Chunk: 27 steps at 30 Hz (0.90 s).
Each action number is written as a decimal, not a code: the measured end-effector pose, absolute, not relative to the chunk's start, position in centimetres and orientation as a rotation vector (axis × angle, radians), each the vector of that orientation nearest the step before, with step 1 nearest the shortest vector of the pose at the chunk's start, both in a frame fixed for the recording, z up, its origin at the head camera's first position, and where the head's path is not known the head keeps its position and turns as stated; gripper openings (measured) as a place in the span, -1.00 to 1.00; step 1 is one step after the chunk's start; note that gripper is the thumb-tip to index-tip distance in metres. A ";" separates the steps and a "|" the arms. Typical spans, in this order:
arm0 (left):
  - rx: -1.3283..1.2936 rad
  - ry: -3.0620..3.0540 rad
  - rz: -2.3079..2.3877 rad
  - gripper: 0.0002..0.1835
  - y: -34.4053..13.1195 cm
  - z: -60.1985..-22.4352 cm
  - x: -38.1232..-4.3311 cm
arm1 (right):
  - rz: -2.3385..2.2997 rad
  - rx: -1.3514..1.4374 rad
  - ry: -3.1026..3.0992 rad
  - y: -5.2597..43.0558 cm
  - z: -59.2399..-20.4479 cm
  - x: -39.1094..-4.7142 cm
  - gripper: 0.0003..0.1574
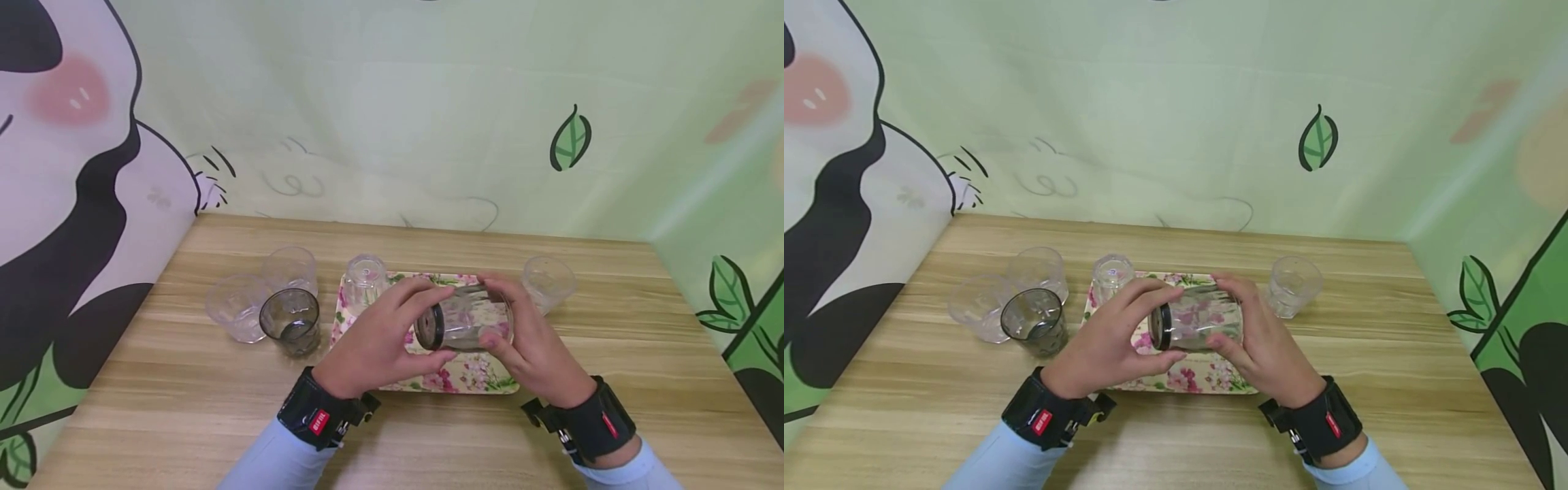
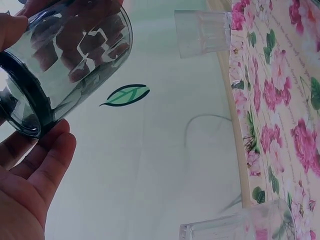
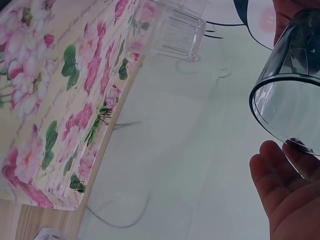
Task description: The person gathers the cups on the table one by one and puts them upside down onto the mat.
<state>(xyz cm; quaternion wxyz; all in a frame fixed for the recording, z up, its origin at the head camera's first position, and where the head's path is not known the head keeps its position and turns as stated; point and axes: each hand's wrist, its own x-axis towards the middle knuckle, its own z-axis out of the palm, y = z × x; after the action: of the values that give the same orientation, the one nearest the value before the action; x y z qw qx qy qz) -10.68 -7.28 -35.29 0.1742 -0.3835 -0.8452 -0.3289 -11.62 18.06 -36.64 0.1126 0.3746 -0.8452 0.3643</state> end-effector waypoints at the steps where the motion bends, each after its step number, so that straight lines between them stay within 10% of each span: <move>1: -1.085 -2.394 -0.931 -0.19 -7.3 -35.3 -10.7 | 1.070 1.103 -2.478 18.1 -36.7 -11.6 -0.13; 18: -1.042 -2.415 -0.913 -0.21 -7.3 -35.4 -10.6 | 0.926 1.019 -2.444 18.3 -36.4 -12.2 -0.07; 27: -1.038 -2.410 -0.905 -0.24 -7.4 -35.5 -10.6 | 0.973 0.932 -2.411 19.1 -35.4 -12.4 -0.63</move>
<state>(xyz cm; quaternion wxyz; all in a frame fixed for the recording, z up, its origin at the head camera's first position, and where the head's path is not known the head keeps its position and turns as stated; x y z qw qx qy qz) -10.59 -7.41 -35.50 0.1818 -0.3677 -0.8538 -0.3205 -12.37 19.08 -35.40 0.1888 0.3313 -0.8572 0.3461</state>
